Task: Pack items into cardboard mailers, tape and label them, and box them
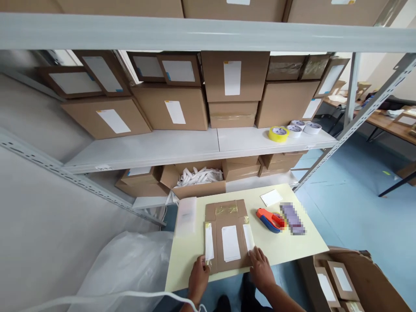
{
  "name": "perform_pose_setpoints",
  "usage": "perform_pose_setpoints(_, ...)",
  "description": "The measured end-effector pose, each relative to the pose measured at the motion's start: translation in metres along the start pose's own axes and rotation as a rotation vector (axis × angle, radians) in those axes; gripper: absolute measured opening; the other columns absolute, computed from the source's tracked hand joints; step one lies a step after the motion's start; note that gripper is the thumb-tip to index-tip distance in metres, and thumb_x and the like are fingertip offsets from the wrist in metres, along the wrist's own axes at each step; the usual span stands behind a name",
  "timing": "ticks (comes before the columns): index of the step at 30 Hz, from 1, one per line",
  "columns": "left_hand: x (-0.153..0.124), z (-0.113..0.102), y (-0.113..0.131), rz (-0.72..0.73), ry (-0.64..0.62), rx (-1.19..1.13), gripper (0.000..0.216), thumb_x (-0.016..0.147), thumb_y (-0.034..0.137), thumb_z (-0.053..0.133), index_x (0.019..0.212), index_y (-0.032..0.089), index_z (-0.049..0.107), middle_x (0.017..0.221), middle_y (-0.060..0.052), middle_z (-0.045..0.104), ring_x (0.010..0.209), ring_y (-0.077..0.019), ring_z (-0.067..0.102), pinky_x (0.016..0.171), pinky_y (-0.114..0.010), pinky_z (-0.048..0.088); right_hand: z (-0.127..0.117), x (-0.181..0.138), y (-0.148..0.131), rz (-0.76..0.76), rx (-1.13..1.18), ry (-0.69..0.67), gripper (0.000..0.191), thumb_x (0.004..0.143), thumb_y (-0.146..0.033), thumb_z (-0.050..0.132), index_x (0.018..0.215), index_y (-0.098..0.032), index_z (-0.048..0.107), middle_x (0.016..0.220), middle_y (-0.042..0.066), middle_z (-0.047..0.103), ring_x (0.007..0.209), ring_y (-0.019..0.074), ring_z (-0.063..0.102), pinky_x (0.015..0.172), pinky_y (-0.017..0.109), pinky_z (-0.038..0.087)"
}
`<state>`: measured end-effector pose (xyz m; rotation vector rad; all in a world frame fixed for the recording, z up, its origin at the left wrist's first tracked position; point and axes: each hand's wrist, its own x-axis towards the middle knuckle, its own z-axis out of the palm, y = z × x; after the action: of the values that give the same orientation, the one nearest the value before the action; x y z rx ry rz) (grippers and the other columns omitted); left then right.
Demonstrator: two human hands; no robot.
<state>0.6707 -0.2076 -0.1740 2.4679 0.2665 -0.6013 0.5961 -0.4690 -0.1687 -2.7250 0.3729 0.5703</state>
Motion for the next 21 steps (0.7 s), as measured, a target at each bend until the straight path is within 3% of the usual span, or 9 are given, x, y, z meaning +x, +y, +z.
perform_pose_setpoints(7, -0.007, -0.001, 0.011, -0.067, 0.069, -0.092, 0.031, 0.085, 0.017, 0.051, 0.114, 0.017, 0.061, 0.105, -0.007, 0.074, 0.101, -0.0197, 0.070, 0.089, -0.026, 0.049, 0.004, 0.008, 0.015, -0.104, 0.090, -0.017, 0.076, 0.073, -0.003, 0.050, 0.148, -0.016, 0.053, 0.161, 0.010, 0.042, 0.151, 0.0300, 0.033, 0.124, 0.040, 0.027)
perform_pose_setpoints(13, -0.012, -0.003, 0.025, -0.079, 0.142, -0.225, 0.023, 0.085, 0.031, 0.049, 0.100, 0.021, 0.062, 0.101, -0.006, 0.075, 0.101, -0.0237, 0.072, 0.087, -0.030, 0.051, -0.009, 0.010, 0.020, -0.148, 0.224, -0.042, 0.072, 0.072, -0.007, 0.051, 0.143, -0.009, 0.057, 0.157, 0.016, 0.045, 0.149, 0.0299, 0.037, 0.123, 0.038, 0.031)
perform_pose_setpoints(17, -0.013, -0.007, 0.034, -0.033, 0.148, -0.180, 0.016, 0.080, 0.034, 0.052, 0.082, 0.021, 0.062, 0.093, -0.009, 0.074, 0.099, -0.0272, 0.070, 0.088, -0.034, 0.051, -0.025, 0.016, 0.018, -0.089, 0.391, -0.010, 0.059, 0.075, -0.013, 0.052, 0.131, -0.014, 0.068, 0.145, 0.014, 0.060, 0.139, 0.0290, 0.051, 0.118, 0.038, 0.038)
perform_pose_setpoints(21, -0.016, -0.018, 0.042, -0.004, 0.094, -0.206, 0.021, 0.078, 0.041, 0.053, 0.069, 0.023, 0.058, 0.078, -0.006, 0.070, 0.085, -0.0267, 0.070, 0.079, -0.034, 0.051, -0.039, 0.023, 0.013, 0.008, 0.591, 0.017, 0.045, 0.076, -0.023, 0.058, 0.118, -0.019, 0.075, 0.129, 0.011, 0.071, 0.124, 0.0298, 0.064, 0.111, 0.038, 0.046)
